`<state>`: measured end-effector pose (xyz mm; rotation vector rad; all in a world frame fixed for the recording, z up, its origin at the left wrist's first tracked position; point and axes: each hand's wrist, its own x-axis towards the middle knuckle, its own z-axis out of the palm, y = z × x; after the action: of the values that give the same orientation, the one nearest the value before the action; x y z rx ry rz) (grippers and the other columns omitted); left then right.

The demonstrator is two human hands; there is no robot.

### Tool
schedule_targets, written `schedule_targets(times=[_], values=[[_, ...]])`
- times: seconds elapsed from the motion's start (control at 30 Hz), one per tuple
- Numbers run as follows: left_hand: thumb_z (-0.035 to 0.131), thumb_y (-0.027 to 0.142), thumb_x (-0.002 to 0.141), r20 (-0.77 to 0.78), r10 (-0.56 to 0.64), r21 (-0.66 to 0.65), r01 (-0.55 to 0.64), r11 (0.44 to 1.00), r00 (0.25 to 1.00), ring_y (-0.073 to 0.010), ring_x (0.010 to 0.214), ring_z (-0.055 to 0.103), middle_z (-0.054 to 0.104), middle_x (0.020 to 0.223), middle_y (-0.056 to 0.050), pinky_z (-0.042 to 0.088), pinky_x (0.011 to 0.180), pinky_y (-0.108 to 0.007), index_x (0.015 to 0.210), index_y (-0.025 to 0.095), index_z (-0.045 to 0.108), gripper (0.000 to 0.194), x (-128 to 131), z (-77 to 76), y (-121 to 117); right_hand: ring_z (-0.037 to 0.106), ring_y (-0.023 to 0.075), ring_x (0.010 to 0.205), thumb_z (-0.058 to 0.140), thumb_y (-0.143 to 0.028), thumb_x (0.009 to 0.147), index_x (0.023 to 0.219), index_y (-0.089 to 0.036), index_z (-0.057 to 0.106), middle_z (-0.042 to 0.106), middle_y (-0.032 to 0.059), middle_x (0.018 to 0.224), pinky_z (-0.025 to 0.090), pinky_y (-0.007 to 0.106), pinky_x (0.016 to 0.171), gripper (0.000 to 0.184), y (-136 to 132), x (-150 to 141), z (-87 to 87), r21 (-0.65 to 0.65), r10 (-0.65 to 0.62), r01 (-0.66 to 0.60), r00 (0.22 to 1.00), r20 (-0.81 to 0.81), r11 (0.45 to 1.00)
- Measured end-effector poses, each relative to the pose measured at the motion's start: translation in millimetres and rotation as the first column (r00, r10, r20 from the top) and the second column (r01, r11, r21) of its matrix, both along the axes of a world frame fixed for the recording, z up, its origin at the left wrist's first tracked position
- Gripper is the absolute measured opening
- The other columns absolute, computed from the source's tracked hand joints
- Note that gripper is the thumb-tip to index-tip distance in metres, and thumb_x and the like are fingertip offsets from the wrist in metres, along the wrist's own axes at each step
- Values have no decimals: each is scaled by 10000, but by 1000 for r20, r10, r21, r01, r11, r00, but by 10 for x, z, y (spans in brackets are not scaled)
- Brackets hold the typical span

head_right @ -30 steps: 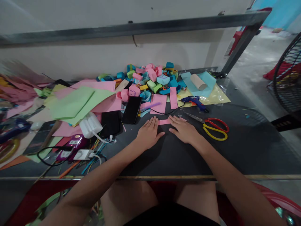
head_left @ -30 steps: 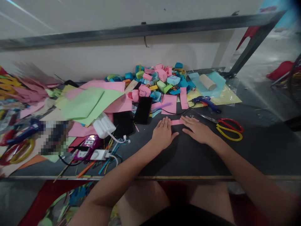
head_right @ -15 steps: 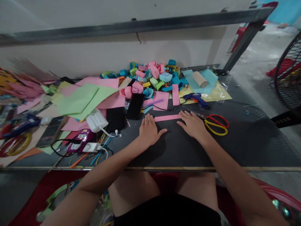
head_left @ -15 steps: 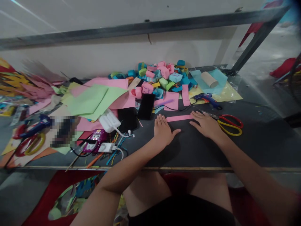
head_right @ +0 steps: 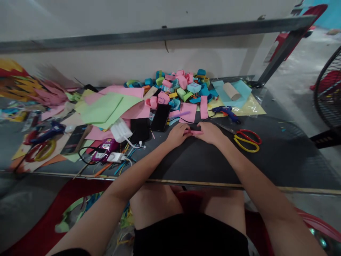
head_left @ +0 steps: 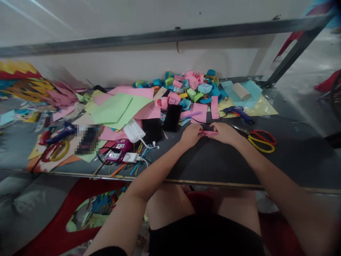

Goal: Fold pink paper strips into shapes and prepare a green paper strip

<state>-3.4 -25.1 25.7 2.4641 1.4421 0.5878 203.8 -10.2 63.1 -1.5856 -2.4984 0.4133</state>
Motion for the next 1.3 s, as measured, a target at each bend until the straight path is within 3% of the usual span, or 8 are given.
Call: schedule_targets(times=[0.17, 0.27, 0.37, 0.5, 0.7, 0.87, 1.07, 1.3], values=[[788, 288, 872, 188, 104, 141, -131, 981, 977, -291, 1203, 638, 733, 1176, -116, 449, 1101, -476, 1098, 190, 694, 264, -12, -47, 87, 547, 154, 524, 734, -518, 810, 774, -219, 704, 576, -29, 521, 366, 293, 582, 303, 207, -120, 50, -341, 55, -139, 968, -246, 930], [778, 472, 869, 545, 235, 147, -368, 918, 805, -306, 1264, 594, 657, 1343, -165, 459, 1090, -479, 1242, 185, 652, 487, 31, -94, 206, 474, 127, 500, 656, -699, 794, 746, -207, 655, 539, -39, 530, 332, 278, 535, 494, 178, -138, -152, -258, -122, -62, 760, -638, 964], [628, 592, 944, 768, 192, -51, -240, 969, 611, -206, 905, 666, 718, 1048, -97, 538, 789, -336, 1100, 188, 694, 439, 113, -122, 304, 472, 119, 521, 696, -771, 705, 682, -202, 619, 567, -22, 581, 340, 269, 511, 575, 86, -160, -311, -223, -183, 0, 568, -802, 975], [672, 635, 888, 819, 116, -170, 44, 985, 561, -103, 541, 420, 466, 560, 43, 348, 537, -257, 642, 186, 602, 517, 173, -108, 308, 474, 114, 460, 764, -748, 657, 602, -210, 583, 526, -34, 517, 373, 266, 455, 570, 7, -201, -295, -282, -188, -83, 566, -803, 956], [817, 562, 755, 898, 168, -268, 201, 942, 407, -93, 595, 440, 578, 648, 29, 351, 569, -252, 704, 177, 724, 399, 140, -108, 301, 486, 114, 431, 771, -730, 662, 697, -201, 638, 565, -21, 528, 386, 258, 389, 547, 38, -253, -250, -315, -260, -55, 442, -859, 948], [823, 452, 785, 902, 213, -300, 190, 935, 375, -90, 616, 484, 633, 694, 24, 398, 593, -247, 752, 179, 756, 284, 138, -126, 336, 483, 109, 444, 790, -658, 682, 624, -205, 604, 528, -31, 512, 415, 260, 414, 493, 48, -238, -277, -299, -222, -73, 509, -832, 952], [807, 394, 819, 874, 226, -341, 211, 916, 430, -167, 898, 652, 734, 878, -21, 529, 886, -339, 831, 187, 766, 211, 131, -127, 325, 503, 116, 473, 803, -695, 649, 744, -204, 655, 609, -15, 589, 436, 270, 425, 522, 39, -263, -296, -316, -262, -49, 446, -856, 947], [762, 608, 831, 882, 284, -361, 149, 921, 377, -95, 597, 431, 496, 631, 30, 359, 584, -256, 654, 180, 597, 492, 117, -180, 358, 516, 116, 500, 837, -673, 625, 704, -198, 676, 624, -8, 601, 445, 271, 461, 508, 25, -281, -296, -286, -242, -37, 433, -868, 958]])
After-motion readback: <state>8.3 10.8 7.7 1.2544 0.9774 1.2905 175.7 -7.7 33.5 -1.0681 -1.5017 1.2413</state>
